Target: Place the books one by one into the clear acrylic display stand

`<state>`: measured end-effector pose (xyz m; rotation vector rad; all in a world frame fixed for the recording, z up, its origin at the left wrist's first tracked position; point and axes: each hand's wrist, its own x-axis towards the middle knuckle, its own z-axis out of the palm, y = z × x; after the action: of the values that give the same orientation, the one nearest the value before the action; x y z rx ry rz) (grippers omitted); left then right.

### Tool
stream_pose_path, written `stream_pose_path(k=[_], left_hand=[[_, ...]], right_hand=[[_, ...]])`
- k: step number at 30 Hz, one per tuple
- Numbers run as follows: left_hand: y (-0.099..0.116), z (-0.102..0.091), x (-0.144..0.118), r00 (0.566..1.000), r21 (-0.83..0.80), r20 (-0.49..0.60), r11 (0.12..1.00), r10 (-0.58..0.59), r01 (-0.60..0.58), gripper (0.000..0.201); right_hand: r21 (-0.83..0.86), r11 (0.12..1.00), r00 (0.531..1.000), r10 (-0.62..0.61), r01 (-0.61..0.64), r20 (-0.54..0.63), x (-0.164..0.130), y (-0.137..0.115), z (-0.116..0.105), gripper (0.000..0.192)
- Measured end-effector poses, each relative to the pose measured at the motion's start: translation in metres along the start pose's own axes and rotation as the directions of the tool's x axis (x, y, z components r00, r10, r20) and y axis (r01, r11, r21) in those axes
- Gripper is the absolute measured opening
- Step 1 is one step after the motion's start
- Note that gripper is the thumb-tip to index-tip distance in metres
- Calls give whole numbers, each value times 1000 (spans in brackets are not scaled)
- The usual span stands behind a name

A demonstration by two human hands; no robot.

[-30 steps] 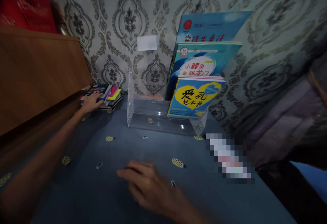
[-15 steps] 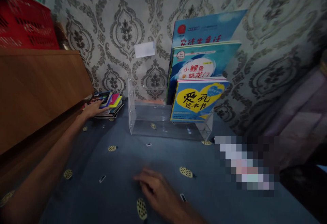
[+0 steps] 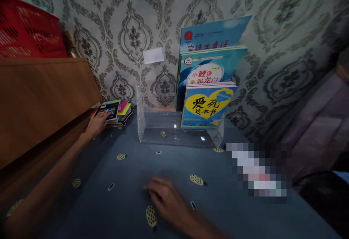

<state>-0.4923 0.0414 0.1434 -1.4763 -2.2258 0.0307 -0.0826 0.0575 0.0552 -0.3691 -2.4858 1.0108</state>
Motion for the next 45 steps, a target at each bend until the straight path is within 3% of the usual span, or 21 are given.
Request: stream_pose_path(k=[6,15,21,28,31,33,37,40,41,45], left_hand=[[22,-11,-28,998,70,25,996,56,-58,49],[87,-21,-107,969,289,191,935,154,-206,56],[123,-27,-154,916,200,320,928,241,-314,54],[155,-36,-196,886,155,275,892,374,-425,50],[165,-48,-218,847,62,255,867,466,-495,54],[169,-60,-228,797,-16,242,824,553,-566,56],[167,-81,-223,628,-263,110,631,771,-729,52],[159,-80,-199,520,-465,-2,460,854,-756,47],[156,-76,-189,510,-521,-14,429,860,-738,48],[148,-51,-157,533,-632,-31,396,846,-666,64]], right_hand=[[-15,1000,1000,-8,9,25,-1,6,2,35],[31,999,999,-36,36,13,1,-1,-2,35],[52,997,998,-64,64,-2,0,1,-1,34],[19,989,967,-139,147,-215,1,7,1,30],[-12,976,941,-212,217,-262,2,4,-3,27],[-53,969,930,-248,243,-271,1,2,-5,25],[-114,950,922,-309,290,-231,-1,-2,-8,24],[-148,942,934,-322,300,-154,-4,-2,-8,27],[-167,944,943,-308,286,-124,-4,-2,-8,28],[-272,943,980,-197,193,14,-2,3,-7,39]])
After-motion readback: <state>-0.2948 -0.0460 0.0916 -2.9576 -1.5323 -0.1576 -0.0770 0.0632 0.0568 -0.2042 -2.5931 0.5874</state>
